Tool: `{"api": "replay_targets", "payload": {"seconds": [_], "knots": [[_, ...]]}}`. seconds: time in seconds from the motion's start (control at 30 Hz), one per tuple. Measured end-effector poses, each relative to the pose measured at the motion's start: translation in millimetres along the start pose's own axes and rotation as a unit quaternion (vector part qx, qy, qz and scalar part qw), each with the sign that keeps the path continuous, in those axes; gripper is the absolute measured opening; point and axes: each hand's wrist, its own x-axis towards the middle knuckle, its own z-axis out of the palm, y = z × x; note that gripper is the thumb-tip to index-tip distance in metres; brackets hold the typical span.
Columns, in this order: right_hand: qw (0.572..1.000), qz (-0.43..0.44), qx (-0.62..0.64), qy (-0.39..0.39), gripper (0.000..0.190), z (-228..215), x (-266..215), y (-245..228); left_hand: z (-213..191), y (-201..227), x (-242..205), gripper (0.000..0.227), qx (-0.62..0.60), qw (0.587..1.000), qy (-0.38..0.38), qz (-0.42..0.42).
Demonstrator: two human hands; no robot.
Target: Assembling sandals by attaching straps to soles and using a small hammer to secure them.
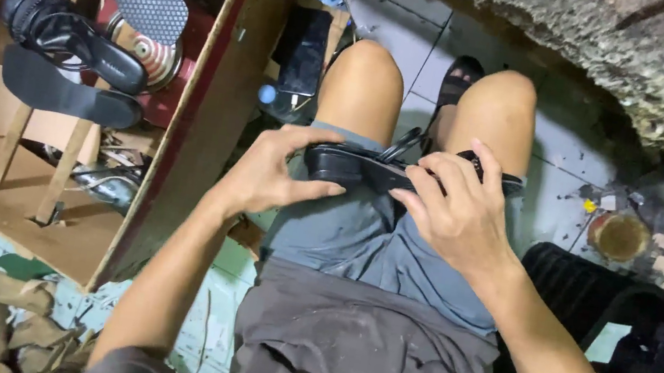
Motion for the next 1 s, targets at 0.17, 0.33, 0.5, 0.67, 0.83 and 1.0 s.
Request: {"api": "replay_targets", "payload": {"seconds": [0.17,0.33,0.5,0.67,0.83,1.0], "knots": [[1.0,0.02,0.01,-0.015,0.026,10.1,7.2,-8.2,-1.6,11.1,33.5,0.055,0.15,0.973,-0.164,0.065],[0.996,0.048,0.04,-0.063,0.026,15.7,9.8,-2.9,15.6,1.7,50.8,0.06,0.188,0.956,-0.227,-0.015],[0.992,0.069,0.051,-0.094,0.024,21.0,6.7,8.2,26.9,-11.8,54.8,0.059,0.165,0.957,-0.236,-0.048],[0.99,0.085,0.051,-0.103,0.029,22.4,4.5,12.9,27.9,-9.9,50.2,0.052,0.145,0.964,-0.215,-0.061],[0.995,0.053,-0.018,-0.088,0.03,8.9,15.3,6.0,29.3,-9.1,48.5,0.051,0.147,0.964,-0.213,-0.067],[0.994,0.082,0.005,-0.071,0.023,9.3,12.6,-1.8,32.7,-6.7,35.7,0.048,0.148,0.967,-0.195,-0.068]]}}
